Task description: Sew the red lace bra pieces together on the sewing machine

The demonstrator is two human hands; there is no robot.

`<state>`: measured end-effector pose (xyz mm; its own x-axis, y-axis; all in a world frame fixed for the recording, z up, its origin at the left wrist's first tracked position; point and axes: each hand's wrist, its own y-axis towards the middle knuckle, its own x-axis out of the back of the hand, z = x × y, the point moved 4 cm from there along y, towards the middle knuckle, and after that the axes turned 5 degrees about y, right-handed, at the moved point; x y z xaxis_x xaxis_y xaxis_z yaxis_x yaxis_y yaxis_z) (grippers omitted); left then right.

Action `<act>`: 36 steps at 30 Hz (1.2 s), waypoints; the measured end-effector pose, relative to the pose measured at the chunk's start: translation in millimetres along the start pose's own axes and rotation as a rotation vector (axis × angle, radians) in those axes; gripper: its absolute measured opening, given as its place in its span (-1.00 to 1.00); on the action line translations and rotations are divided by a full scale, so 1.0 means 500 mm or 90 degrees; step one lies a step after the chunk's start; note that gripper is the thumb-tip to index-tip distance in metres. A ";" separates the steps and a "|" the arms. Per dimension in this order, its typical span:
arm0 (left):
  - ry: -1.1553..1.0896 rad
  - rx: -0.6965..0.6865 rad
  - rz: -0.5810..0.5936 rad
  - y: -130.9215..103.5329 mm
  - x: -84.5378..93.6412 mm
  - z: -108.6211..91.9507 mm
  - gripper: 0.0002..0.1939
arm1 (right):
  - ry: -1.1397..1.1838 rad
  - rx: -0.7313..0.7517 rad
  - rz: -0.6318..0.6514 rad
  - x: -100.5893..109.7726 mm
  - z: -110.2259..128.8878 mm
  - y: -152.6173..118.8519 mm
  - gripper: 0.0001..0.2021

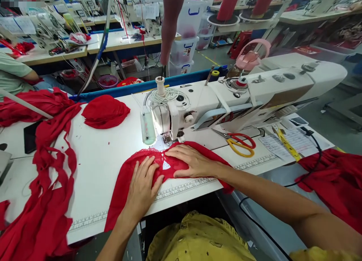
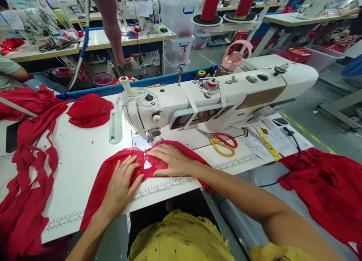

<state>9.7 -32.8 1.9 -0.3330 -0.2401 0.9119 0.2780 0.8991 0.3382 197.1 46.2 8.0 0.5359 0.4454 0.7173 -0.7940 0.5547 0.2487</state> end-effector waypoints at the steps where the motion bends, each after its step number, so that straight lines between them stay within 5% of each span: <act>1: 0.008 0.007 0.011 -0.005 -0.002 0.006 -0.66 | -0.003 -0.006 0.015 0.003 -0.006 -0.002 -0.30; 11: 0.014 -0.002 0.012 -0.012 0.018 0.012 -0.41 | 0.064 -0.005 0.121 0.045 0.003 -0.024 -0.24; 17: 0.062 -0.045 -0.135 -0.084 0.079 -0.027 -0.48 | 0.064 -0.078 -0.029 0.086 0.046 -0.124 -0.64; 21: 0.051 -0.063 -0.170 -0.128 0.092 -0.029 -0.55 | -0.023 -0.035 -0.095 0.069 0.074 -0.177 -0.77; 31: 0.046 -0.103 -0.184 -0.096 0.089 -0.083 -0.60 | -0.150 0.030 -0.086 0.046 0.104 -0.155 -0.82; 36: 0.080 -0.050 -0.188 -0.122 0.081 -0.069 -0.60 | -0.194 -0.004 -0.058 0.044 0.097 -0.174 -0.80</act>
<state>10.1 -110.1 26.3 -0.2973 -0.5334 0.7919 0.2568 0.7542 0.6044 264.1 -26.1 33.7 0.4932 0.1632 0.8545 -0.7447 0.5868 0.3178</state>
